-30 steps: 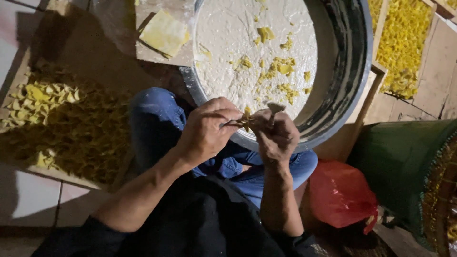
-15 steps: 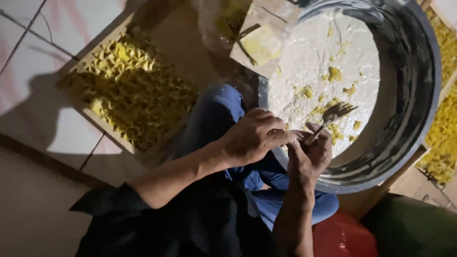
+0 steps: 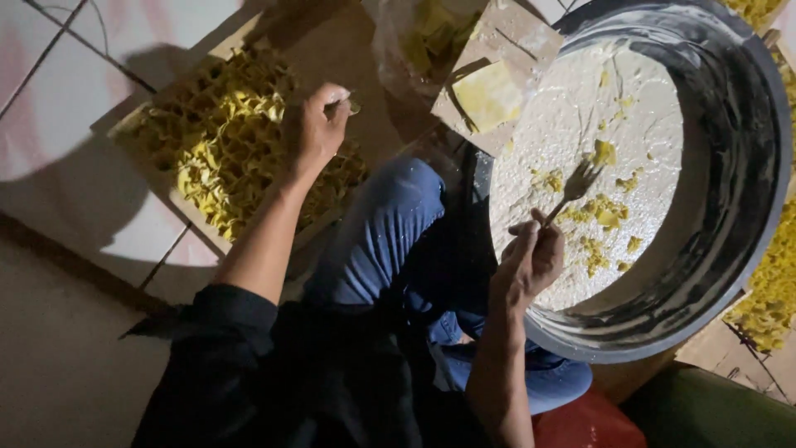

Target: Manually folding dumplings by scooping filling onto wrappers and pinching them shut at a high speed.

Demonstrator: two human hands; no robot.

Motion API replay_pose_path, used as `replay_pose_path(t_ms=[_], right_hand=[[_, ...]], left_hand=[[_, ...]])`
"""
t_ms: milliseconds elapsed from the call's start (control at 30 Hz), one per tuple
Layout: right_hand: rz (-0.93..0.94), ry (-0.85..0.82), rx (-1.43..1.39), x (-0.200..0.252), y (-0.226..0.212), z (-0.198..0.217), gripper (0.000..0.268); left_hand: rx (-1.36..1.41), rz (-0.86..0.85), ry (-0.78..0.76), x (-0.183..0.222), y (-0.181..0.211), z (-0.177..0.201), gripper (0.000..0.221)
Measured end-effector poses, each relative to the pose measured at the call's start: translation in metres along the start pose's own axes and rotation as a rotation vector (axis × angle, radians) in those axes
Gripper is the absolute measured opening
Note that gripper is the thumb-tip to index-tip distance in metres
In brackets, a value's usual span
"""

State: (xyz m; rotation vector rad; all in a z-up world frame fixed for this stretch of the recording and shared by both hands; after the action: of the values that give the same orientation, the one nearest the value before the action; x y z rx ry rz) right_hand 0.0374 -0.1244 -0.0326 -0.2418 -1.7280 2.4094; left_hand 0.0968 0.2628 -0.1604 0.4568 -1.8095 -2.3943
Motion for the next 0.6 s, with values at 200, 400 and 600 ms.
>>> replay_pose_path(t_ms=[200,400,600], right_hand=[[0.057,-0.047,0.043,-0.003,0.01,0.007,0.021],[0.054,-0.062,0.034,-0.003,0.001,-0.002,0.022],[0.058,-0.076,-0.036,-0.005,0.011,0.002,0.021]], left_hand=[[-0.126,0.894,-0.35,0.002,-0.122,-0.047,0.026],[-1.175,0.027,-0.199,0.039,-0.233,-0.077,0.01],[-1.264,-0.023,-0.303,0.039,-0.126,-0.064,0.004]])
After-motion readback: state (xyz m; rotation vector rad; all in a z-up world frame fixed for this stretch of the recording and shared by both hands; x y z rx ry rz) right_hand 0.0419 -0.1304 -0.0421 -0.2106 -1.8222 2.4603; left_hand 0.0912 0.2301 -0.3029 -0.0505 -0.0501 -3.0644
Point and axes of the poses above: each hand's wrist, its own x-axis away from the middle knuckle, its own z-axis out of the back of the hand, y = z × x, the point moved 8 cm from there along -x, towards the middle knuckle, and after that the axes turned 13 degrees about -y, right-handed, at the moved point
